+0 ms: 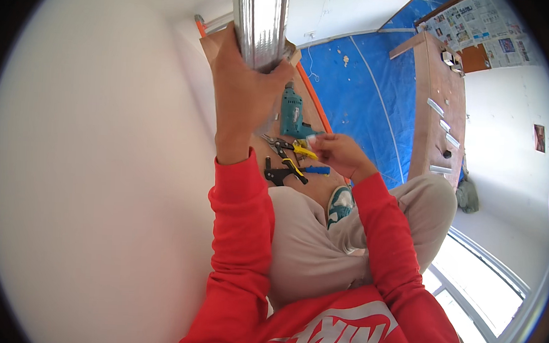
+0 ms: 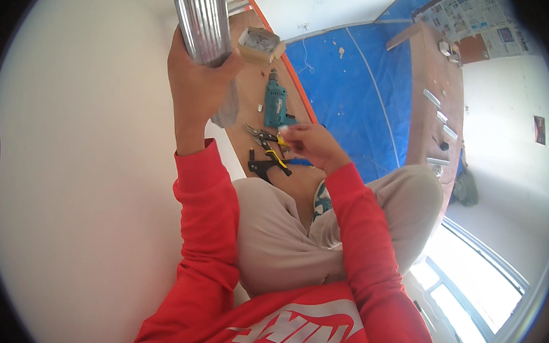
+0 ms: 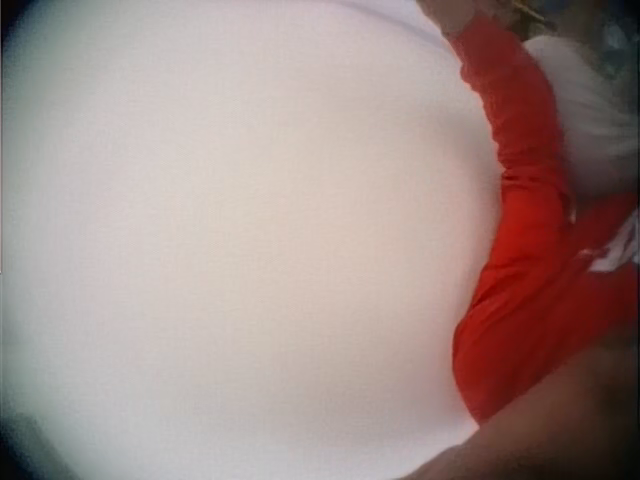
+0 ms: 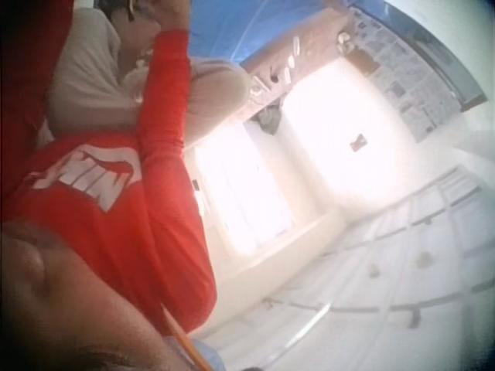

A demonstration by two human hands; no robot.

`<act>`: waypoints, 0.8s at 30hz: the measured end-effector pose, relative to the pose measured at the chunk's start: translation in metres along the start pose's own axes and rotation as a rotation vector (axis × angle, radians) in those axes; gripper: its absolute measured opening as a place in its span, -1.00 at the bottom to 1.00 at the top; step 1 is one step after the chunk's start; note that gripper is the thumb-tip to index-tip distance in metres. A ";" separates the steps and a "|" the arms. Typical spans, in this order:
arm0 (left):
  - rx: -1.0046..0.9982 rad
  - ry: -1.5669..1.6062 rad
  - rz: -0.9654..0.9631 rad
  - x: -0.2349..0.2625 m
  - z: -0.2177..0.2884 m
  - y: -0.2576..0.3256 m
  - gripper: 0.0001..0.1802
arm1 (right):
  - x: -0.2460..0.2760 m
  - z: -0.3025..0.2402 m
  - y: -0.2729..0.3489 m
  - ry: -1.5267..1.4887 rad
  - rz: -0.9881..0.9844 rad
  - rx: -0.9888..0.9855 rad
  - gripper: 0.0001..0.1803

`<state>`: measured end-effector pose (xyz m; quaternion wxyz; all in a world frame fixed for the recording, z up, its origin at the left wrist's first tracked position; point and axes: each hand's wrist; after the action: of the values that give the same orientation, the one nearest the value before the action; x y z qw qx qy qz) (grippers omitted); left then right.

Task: The person cuts metal strips with tin snips, fits them into a ceiling frame, and uses a drill to secure the pieces. The person repeats cutting and fitting actions to assemble the frame structure.

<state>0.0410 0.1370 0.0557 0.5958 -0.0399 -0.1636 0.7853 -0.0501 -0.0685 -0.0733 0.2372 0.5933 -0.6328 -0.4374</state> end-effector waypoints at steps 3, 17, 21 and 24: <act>0.034 -0.093 -0.064 0.001 -0.004 0.001 -0.50 | 0.004 0.024 -0.031 0.763 0.244 0.474 -0.68; 0.318 0.037 -0.136 0.052 -0.003 0.015 -0.61 | -0.084 0.009 -0.066 0.383 0.182 0.566 -0.39; 0.156 -0.093 -0.153 0.060 0.025 0.011 -0.66 | -0.102 -0.108 0.054 0.177 0.059 0.978 -0.30; 0.111 -0.167 -0.152 0.065 0.051 0.001 -0.65 | -0.142 -0.164 0.139 0.276 0.074 1.272 -0.21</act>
<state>0.0085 0.1877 0.1124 0.6391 0.0711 -0.1714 0.7464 0.0345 0.0106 0.1561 -0.0666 0.6464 -0.7519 0.1112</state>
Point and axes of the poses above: each hand's wrist, its own y-axis away from the middle knuckle, its own x-axis out of the back of the hand, z = x × y, and after that the axes turned 7 degrees about z, right-handed
